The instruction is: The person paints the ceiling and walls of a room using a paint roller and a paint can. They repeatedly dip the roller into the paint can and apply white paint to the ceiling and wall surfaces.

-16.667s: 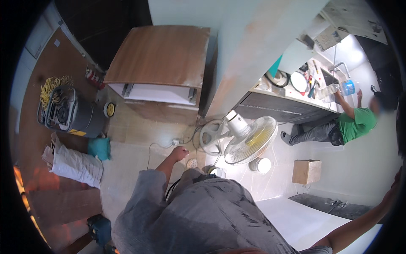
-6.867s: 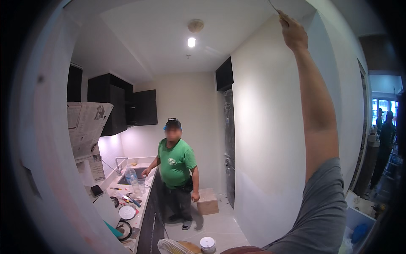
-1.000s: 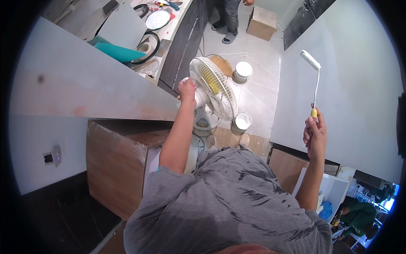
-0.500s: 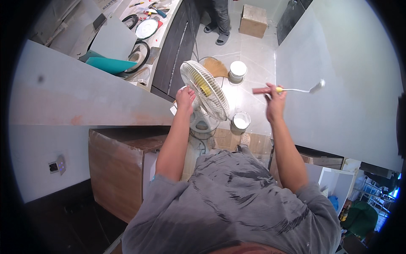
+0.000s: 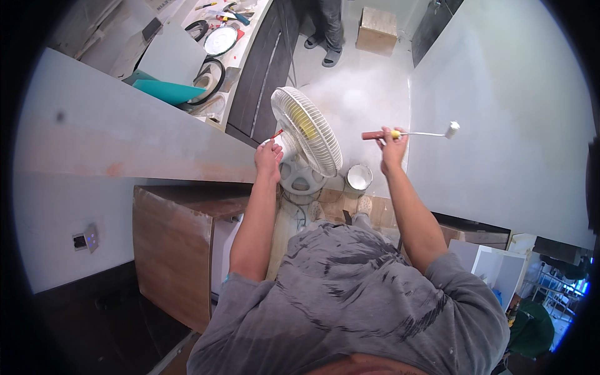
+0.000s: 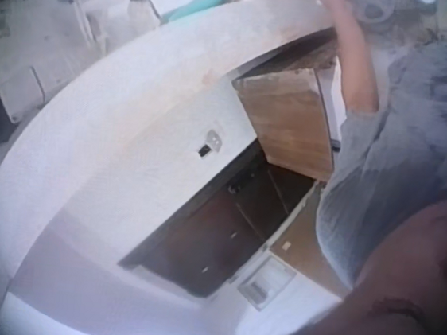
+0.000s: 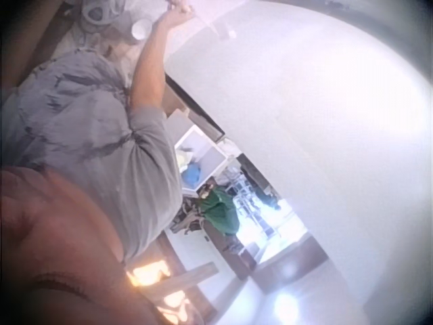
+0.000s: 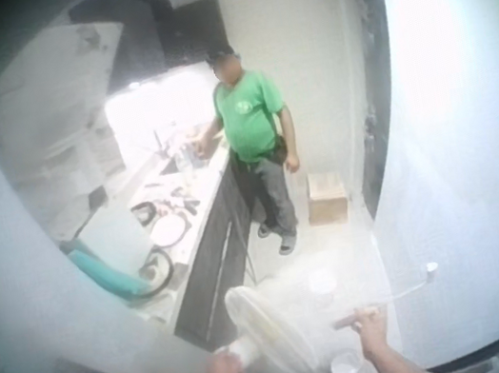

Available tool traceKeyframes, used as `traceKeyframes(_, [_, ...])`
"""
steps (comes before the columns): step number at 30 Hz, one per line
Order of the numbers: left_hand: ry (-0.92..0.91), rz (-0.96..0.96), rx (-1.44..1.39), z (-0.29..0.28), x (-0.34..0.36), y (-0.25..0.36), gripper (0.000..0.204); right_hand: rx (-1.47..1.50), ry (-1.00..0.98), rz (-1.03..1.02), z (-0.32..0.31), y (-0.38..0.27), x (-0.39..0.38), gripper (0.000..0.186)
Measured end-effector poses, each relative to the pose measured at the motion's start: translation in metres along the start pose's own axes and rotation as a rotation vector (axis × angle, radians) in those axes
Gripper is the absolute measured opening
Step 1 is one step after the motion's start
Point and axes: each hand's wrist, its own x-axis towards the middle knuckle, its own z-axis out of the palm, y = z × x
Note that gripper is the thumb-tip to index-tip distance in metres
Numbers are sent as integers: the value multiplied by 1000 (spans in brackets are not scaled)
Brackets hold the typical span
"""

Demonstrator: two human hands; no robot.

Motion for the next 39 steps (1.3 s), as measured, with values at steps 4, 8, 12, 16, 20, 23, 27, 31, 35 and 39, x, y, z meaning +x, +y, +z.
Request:
traceKeyframes(4, [-7, 20, 26, 5, 15, -3, 30, -76, 74, -64, -53, -43, -24, 42])
traceKeyframes(8, [-3, -9, 12, 14, 30, -3, 36, -126, 251, -120, -126, -52, -65, 41])
traceKeyframes(12, [-44, -16, 3, 23, 41, -6, 44, -248, 289, -124, -231, -17, -125, 36])
traceKeyframes(16, [-4, -29, -32, 26, 41, -7, 40, -378, 429, -93, -271, -15, -197, 27])
traceKeyframes(20, [25, -7, -55, 22, 46, -7, 37, -502, 438, -111, -310, -5, -224, 26])
traceKeyframes(23, [66, -6, -98, 18, 47, -9, 37, -471, 398, -118, -301, -14, -242, 24])
traceKeyframes(27, [101, -22, -142, 11, 48, -8, 37, -530, 331, -142, -295, -21, -228, 25])
traceKeyframes(31, [87, -33, -150, 12, 37, 1, 36, -579, 334, -202, -282, -29, -200, 26])
traceKeyframes(35, [158, -6, -208, 9, 34, 8, 24, -597, 285, -255, -247, -50, -186, 27])
traceKeyframes(39, [137, 7, -266, 0, 37, 8, 24, -612, 267, -207, -236, -61, -179, 26])
